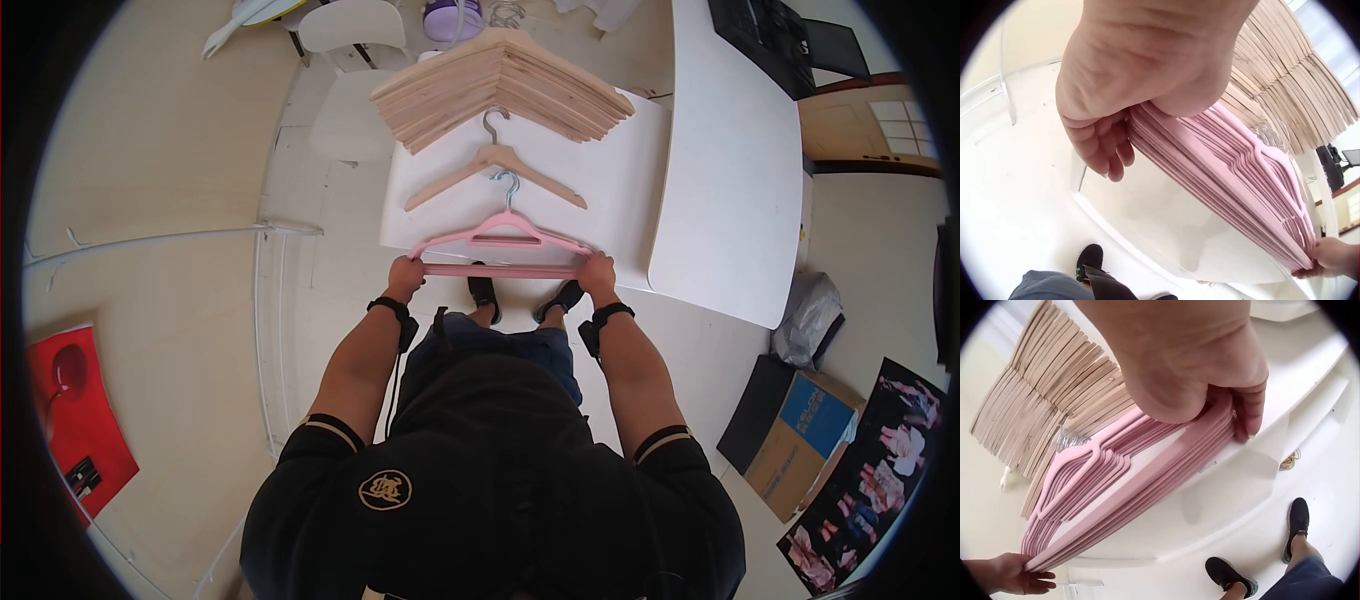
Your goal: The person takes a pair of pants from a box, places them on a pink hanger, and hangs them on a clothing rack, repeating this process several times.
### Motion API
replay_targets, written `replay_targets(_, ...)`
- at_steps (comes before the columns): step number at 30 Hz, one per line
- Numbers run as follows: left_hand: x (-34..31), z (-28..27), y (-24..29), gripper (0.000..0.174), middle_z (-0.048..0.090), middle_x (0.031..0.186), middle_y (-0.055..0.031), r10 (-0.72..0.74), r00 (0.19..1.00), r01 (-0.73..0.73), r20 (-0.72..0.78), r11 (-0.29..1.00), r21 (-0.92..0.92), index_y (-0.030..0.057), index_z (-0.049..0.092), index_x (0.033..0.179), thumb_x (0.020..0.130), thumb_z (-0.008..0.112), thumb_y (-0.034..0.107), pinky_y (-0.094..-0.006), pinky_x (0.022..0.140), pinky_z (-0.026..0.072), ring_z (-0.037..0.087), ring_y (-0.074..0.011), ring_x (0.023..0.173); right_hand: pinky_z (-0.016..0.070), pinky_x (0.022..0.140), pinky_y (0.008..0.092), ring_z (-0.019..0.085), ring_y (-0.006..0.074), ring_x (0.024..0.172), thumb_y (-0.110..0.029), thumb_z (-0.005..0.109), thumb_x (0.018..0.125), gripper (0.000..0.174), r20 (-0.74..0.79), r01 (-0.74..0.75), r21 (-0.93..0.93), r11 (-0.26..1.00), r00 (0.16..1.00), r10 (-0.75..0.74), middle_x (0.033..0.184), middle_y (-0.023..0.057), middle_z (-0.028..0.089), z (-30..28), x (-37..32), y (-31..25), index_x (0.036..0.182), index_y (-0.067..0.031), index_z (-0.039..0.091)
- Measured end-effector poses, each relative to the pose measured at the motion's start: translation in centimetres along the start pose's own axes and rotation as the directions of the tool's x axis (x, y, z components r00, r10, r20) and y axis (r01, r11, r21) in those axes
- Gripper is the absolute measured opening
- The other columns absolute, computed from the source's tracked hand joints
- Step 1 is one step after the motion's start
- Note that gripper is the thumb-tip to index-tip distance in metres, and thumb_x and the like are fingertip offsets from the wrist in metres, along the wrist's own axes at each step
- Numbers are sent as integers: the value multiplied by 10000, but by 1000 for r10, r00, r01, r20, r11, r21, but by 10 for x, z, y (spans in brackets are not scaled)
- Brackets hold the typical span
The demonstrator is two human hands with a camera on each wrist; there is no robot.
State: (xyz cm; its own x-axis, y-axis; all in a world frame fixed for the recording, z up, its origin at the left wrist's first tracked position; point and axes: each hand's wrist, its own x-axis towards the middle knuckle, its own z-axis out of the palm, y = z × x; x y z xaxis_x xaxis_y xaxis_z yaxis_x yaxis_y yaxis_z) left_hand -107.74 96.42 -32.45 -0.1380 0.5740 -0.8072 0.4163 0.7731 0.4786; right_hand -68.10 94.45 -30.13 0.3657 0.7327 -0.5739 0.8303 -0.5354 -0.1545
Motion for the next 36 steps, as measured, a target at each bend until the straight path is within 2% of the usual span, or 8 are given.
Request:
replay_targets(3,0,3,3,307,629,823,-137,-9,999,8,-47,1000,-7,-63,559,1035,881,431,169,-321,460,495,652,-239,596,489,871,425,579,397,1013,-227,542,840,362,41,-62,7,998,997,62,1143,263,527,-9,-2,-3,1093,30,556)
replay_targets(13,2,7,1,283,631,854,-126,-59,998,56,-35,995,-77,10,561,1090,876,443,153,-319,474,516,664,-244,613,485,876,416,580,378,1030,-256,567,824,363,50,-63,-10,998,997,63,1119,247,563,-26,-11,-12,1076,5,596)
replay_targets(18,-8,-5,6,290,614,882,-90,-49,998,52,43,995,-82,37,542,1103,867,493,198,-321,530,514,654,-225,640,471,900,429,560,396,1056,-276,591,798,513,43,-72,120,990,997,67,1148,257,548,-25,-10,-7,1197,29,485)
replay_targets(21,-25,-10,15,408,600,965,-87,-25,996,37,82,988,-147,51,483,1180,843,558,267,-315,564,509,646,-210,686,451,930,428,534,413,1091,-314,627,765,671,80,-30,220,975,997,12,1218,273,508,-34,-21,-2,1285,42,396)
replay_targets(24,-39,-17,13,737,570,1101,-133,-9,997,21,75,989,-149,77,301,1347,787,657,398,-360,682,510,634,-233,823,424,968,415,491,406,1156,-406,680,722,843,75,-38,252,967,997,20,1283,285,456,-40,-30,4,1341,47,330)
replay_targets(27,-60,-24,9,822,555,1153,-157,-2,998,7,70,997,-77,80,238,1389,791,655,461,-391,729,500,623,-250,872,396,998,404,453,383,1206,-480,704,693,951,60,33,134,990,997,-41,1301,286,435,-54,-44,12,1364,50,288)
replay_targets(31,-71,-21,-52,819,569,1142,-171,46,999,-44,6,976,-215,79,211,1405,819,623,477,-386,754,483,611,-247,896,385,1010,392,440,380,1219,-526,710,680,980,91,181,83,980,978,-188,1329,294,407,-59,-43,42,1356,53,302)
replay_targets(36,-103,3,-163,683,619,1020,-131,-85,993,72,-87,988,-133,60,341,1352,830,626,395,-337,657,481,614,-226,829,415,963,404,524,364,1136,-484,669,723,849,249,266,33,963,931,-266,1185,269,553,-59,-37,76,1316,47,374)
